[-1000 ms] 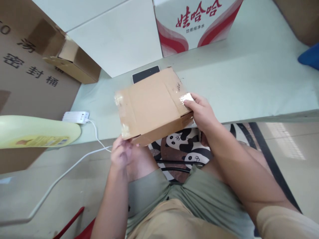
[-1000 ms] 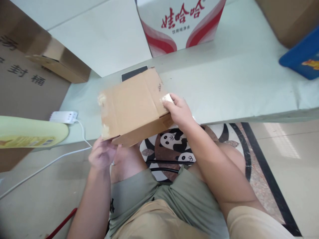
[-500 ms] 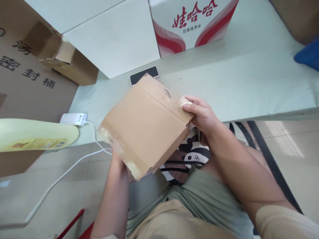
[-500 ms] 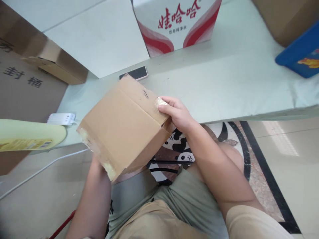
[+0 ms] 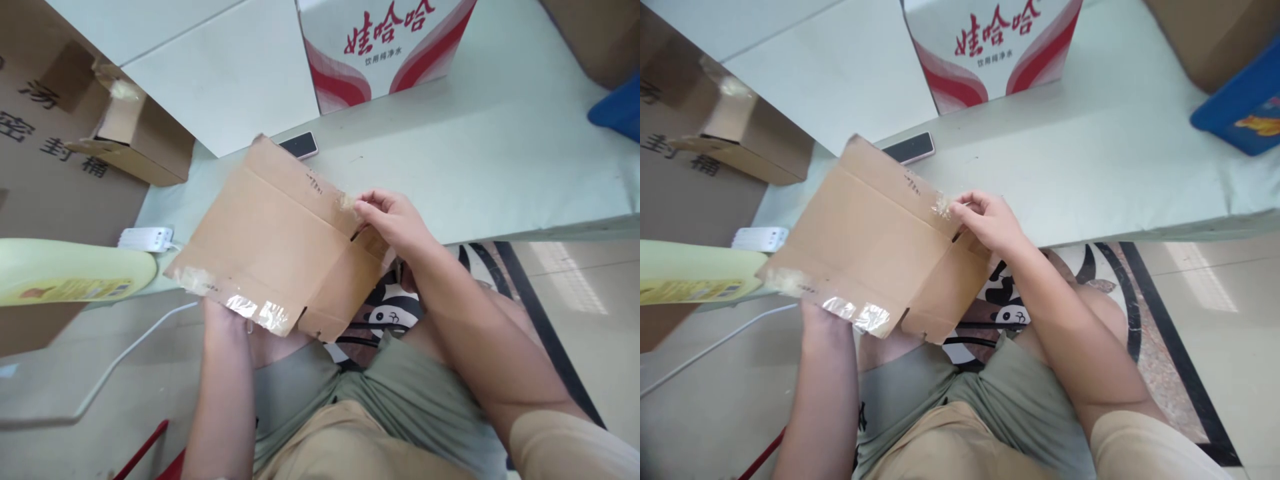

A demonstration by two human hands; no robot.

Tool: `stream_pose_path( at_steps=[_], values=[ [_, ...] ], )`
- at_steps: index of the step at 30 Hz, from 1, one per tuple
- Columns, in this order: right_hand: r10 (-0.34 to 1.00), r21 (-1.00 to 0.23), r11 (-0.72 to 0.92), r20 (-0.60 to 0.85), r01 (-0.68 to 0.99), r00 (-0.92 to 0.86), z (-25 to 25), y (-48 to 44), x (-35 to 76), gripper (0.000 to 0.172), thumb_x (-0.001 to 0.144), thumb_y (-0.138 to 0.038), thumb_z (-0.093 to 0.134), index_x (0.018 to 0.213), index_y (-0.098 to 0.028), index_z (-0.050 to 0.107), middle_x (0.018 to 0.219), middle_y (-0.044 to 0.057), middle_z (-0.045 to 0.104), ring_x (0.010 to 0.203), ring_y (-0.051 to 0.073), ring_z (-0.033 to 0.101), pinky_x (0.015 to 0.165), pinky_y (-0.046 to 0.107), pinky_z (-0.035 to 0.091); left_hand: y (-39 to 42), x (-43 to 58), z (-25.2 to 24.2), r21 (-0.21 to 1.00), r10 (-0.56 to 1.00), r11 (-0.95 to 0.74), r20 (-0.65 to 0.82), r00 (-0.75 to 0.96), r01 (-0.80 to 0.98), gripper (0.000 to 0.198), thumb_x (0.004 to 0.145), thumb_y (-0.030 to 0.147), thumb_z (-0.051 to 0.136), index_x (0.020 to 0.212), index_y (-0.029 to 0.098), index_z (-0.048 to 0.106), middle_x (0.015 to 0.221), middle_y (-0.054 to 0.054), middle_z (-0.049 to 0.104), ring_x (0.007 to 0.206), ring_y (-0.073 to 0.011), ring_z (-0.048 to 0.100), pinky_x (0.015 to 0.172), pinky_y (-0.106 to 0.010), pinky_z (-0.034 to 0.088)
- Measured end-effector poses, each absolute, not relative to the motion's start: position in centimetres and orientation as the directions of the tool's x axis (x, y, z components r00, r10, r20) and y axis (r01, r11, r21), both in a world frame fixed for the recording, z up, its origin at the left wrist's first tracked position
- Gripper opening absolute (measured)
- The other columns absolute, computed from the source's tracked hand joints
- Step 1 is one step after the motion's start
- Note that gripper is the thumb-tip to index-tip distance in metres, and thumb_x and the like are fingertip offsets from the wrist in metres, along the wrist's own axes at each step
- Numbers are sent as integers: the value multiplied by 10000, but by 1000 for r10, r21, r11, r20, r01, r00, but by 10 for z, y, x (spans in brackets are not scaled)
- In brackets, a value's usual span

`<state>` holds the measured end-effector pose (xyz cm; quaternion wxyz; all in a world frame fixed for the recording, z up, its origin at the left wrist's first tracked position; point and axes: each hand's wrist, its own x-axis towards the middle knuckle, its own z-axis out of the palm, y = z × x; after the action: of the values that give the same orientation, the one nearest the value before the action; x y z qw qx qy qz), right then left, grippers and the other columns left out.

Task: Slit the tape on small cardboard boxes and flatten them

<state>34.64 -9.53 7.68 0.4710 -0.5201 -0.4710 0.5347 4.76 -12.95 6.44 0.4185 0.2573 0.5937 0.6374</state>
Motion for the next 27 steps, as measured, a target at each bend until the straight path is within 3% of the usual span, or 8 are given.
stream_pose_path(
  at_steps=[2, 5, 8, 12, 14, 17, 22, 27],
  values=[
    [999, -998, -51, -51, 35, 16, 73, -93, 348, 295, 819, -493, 668, 831, -198, 673, 756, 21, 696, 723, 169, 642, 743, 339, 532, -130, 54, 70, 957, 842, -20, -141, -521, -291, 386, 872, 580, 651, 969, 219, 747, 1022, -57, 795, 1040, -262, 740, 860, -334, 617],
    [988, -990, 11, 32, 140, 148, 66, -88, 354, 288, 783, -448, 691, 935, -203, 691, 984, 65, 751, 947, 221, 689, 902, 414, 549, -136, 59, 70, 933, 816, -107, -114, -567, -343, 366, 902, 527, 624, 1064, 225, 753, 1110, -59, 802, 1194, -279, 708, 1025, -384, 585],
    [969, -992, -46, -15, 121, 246, 58, -83, 360, 475, 715, -454, 773, 1118, -228, 664, 1164, 81, 736, 1078, 249, 682, 969, 444, 546, -140, 62, 68, 930, 794, -102, -138, -592, -353, 382, 935, 512, 563, 1142, 245, 742, 1172, -44, 798, 1283, -273, 672, 1139, -425, 524],
    [985, -986, -83, -103, -141, 138, 60, -84, 362, 535, 731, -594, 764, 1104, -228, 648, 1058, 60, 726, 898, 202, 679, 767, 340, 564, -136, 68, 69, 923, 797, -85, -164, -581, -376, 417, 986, 490, 455, 1175, 242, 732, 1202, -42, 794, 1325, -260, 649, 1161, -428, 510],
    [994, -964, -98, -108, -248, 25, 67, -87, 360, 505, 729, -604, 772, 1025, -210, 661, 940, 37, 701, 729, 147, 611, 598, 266, 482, -132, 70, 72, 923, 827, -87, -142, -544, -374, 416, 974, 517, 493, 1157, 235, 739, 1202, -57, 793, 1338, -272, 640, 1138, -420, 530],
    [983, -946, -169, -143, -276, -113, 78, -92, 355, 480, 673, -550, 839, 934, -184, 670, 782, 1, 636, 572, 84, 453, 475, 229, 325, -131, 71, 79, 932, 891, -144, -24, -453, -333, 382, 904, 557, 621, 1133, 278, 747, 1226, -45, 783, 1397, -281, 595, 1119, -402, 543],
    [970, -943, -196, -146, -267, -196, 84, -91, 348, 390, 673, -480, 825, 810, -183, 613, 617, -46, 523, 500, 61, 362, 447, 231, 265, -142, 71, 94, 921, 947, -164, 46, -319, -353, 593, 826, 817, 591, 1122, 326, 742, 1322, -40, 741, 1505, -283, 485, 1167, -424, 507],
    [977, -955, -137, -87, -262, -194, 84, -89, 342, 379, 688, -481, 808, 794, -191, 589, 586, -63, 513, 463, 51, 366, 435, 231, 275, -142, 69, 100, 951, 902, -91, -47, -430, -294, 257, 777, 388, 794, 972, 232, 734, 1267, -78, 758, 1461, -308, 535, 1197, -422, 492]
  ],
)
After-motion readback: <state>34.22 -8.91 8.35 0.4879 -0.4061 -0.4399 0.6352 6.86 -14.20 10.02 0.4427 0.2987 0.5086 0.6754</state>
